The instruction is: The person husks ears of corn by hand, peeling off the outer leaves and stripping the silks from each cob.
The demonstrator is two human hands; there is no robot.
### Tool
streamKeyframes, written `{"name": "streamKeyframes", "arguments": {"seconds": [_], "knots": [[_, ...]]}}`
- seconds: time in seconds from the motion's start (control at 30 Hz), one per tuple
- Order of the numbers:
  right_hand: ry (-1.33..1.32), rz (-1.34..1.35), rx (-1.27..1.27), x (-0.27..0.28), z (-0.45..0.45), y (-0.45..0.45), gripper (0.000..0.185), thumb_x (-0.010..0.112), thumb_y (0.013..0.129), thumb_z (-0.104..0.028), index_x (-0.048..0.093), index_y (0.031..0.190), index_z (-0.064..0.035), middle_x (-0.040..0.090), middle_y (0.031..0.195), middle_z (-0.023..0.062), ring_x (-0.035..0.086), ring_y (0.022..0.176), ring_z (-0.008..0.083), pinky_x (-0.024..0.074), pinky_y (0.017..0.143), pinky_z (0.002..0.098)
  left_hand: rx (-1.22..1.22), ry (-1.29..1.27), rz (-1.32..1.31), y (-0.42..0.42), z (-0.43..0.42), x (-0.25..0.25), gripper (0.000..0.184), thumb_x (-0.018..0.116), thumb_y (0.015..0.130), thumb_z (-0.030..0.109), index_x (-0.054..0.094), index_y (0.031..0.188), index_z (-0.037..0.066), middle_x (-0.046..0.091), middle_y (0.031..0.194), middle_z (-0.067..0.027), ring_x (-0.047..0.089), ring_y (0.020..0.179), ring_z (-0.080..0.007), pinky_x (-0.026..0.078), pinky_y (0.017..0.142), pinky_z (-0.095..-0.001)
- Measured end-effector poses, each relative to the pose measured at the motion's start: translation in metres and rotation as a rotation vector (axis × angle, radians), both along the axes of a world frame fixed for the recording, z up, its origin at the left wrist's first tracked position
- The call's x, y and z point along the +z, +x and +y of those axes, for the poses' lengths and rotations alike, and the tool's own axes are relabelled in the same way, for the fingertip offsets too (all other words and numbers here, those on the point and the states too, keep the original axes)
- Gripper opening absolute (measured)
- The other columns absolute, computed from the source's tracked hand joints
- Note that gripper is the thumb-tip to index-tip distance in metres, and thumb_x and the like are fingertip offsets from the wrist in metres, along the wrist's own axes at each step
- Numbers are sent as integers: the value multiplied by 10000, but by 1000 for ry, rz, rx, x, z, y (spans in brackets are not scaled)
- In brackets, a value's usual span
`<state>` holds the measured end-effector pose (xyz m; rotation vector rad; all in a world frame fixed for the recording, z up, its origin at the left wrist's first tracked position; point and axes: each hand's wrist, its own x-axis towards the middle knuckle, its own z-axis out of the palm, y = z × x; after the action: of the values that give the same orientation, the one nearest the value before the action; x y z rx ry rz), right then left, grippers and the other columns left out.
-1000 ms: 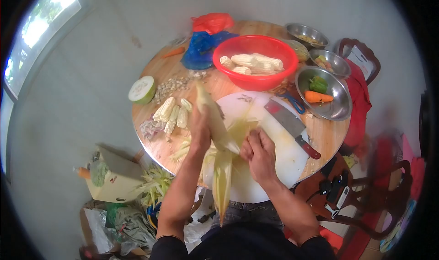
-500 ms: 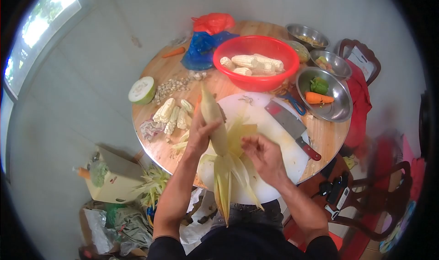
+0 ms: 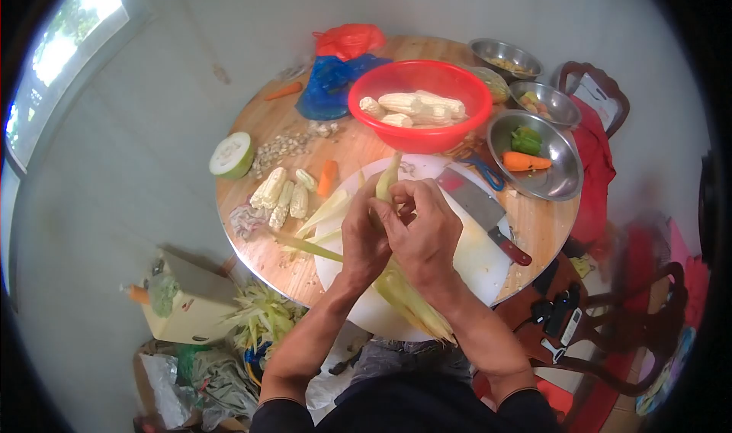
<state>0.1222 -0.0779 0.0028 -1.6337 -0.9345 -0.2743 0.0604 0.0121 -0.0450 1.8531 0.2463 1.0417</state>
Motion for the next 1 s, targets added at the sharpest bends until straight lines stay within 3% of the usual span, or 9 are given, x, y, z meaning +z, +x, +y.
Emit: {"name": "streamKeyframes", "arguments": {"seconds": [0.03,0.1,0.2,0.3,0.37,0.5,0.6,0.67,1.0], "knots": [[12,44,-22,-1,0,-1,199,809,864,-136,675,960,-24,690,897,77,660,699,191,549,663,326,-3,0,-1,2,-2,-1,609,767,901,40,471,1433,8,616,1309,-117,630,1128,-184,521,970,-335],[23,89,-42,-4,0,0,192,805,870,-136,670,945,-21,688,876,81,658,691,191,544,659,328,155,78,61,4,-5,-3,714,828,803,47,496,1436,41,633,1178,-174,656,1081,-323,529,901,-419],[-4,141,0,-9,-1,4,188,786,870,-165,656,965,-69,676,872,70,688,719,232,538,650,364,178,138,36,7,-6,-6,732,821,796,51,483,1445,33,622,1172,-200,645,1052,-384,526,876,-434],[-5,153,24,-9,-3,6,165,765,890,-164,653,943,-55,680,871,79,687,707,232,538,657,373,134,169,43,5,-5,-5,732,767,830,29,435,1482,18,583,1231,-209,608,1138,-367,498,948,-429],[92,270,32,-5,-4,5,192,771,917,-153,668,940,8,677,823,77,638,675,141,512,634,314,3,73,2,1,3,-13,742,746,839,23,407,1499,9,556,1260,-212,578,1178,-355,470,991,-423],[38,397,113,2,-10,9,185,748,936,-148,687,970,23,698,864,94,665,706,141,530,659,314,-130,-16,4,-7,4,-7,747,671,882,7,333,1548,-2,496,1312,-205,503,1255,-317,389,1086,-406],[63,332,121,0,-10,12,197,728,946,-145,702,1011,39,717,901,110,703,750,156,550,697,310,-139,-67,14,-12,3,-3,675,629,940,46,344,1549,-5,505,1314,-192,515,1238,-309,390,1086,-399],[24,193,69,-1,-11,14,172,728,921,-162,725,1008,-14,723,943,128,733,760,239,559,685,363,-162,-82,1,-14,7,-3,624,605,967,68,369,1540,-4,511,1312,-184,517,1234,-301,390,1083,-394],[-20,-16,-64,7,-15,15,126,744,863,-128,758,950,-37,733,854,91,734,748,246,565,689,357,-71,-42,-22,-14,-5,3,449,591,1015,137,518,1437,2,545,1280,-162,534,1201,-279,412,1052,-365]]}}
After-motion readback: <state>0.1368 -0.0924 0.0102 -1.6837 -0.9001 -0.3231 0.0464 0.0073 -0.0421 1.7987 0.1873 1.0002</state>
